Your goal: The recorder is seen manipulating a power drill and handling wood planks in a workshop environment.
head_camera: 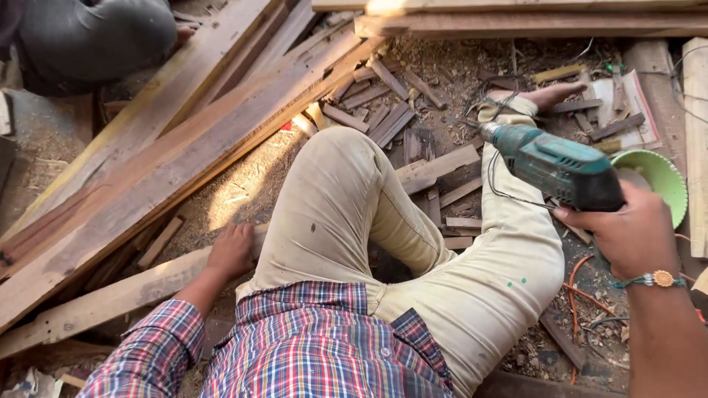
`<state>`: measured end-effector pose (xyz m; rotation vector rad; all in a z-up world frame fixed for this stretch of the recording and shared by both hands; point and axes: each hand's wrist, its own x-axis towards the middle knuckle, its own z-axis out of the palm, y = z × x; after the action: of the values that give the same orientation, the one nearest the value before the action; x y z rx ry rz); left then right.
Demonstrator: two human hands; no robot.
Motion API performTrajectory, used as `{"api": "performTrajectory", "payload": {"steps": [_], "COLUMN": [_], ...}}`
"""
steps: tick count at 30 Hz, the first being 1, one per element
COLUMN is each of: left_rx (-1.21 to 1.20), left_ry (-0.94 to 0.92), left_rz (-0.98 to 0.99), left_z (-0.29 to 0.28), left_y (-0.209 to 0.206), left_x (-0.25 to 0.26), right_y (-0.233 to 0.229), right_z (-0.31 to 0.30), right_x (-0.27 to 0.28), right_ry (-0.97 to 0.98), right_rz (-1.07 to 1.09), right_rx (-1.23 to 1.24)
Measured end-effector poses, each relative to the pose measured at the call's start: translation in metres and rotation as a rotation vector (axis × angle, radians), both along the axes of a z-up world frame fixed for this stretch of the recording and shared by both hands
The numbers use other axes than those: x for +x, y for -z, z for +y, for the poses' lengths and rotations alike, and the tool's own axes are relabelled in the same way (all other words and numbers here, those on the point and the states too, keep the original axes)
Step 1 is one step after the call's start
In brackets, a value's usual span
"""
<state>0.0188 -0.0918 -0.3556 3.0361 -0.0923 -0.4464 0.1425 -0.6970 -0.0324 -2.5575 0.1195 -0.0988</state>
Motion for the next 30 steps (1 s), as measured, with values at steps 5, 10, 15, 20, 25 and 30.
{"api": "performTrajectory", "payload": {"steps": [5, 10, 15, 20, 25, 30], "left_rx": [-0.027, 0.087, -0.015, -0.035, -0.279, -0.867], "left_ry": [0.009, 0.048, 0.087, 0.1, 0.084, 0.5], "left_rz": [0.048, 0.494, 0.797, 0.878, -0.032, -0.087], "left_z": [-0.002, -0.011, 0.002, 0.007, -0.074, -0.205], "left_y": [-0.015, -0.057, -0.046, -0.041, -0.169, -0.245], "left_x": [-0.002, 0.028, 0.083, 0.174, 0.25, 0.25], "right_y": [0.007, 0.013, 0.016, 0.024, 0.015, 0.02], "right_z": [0.006, 0.012, 0.043, 0.056, 0.064, 0.067], "right_x": [0.007, 0.025, 0.047, 0.063, 0.073, 0.079], "right_ry": [0.03, -0.047, -0.08, -0.109, -0.182, -0.313], "right_rz": [0.199, 0.376, 0.515, 0.652, 0.641, 0.7], "right_rx": [-0.214, -0.414, -0.472, -0.529, -0.53, -0.548]}}
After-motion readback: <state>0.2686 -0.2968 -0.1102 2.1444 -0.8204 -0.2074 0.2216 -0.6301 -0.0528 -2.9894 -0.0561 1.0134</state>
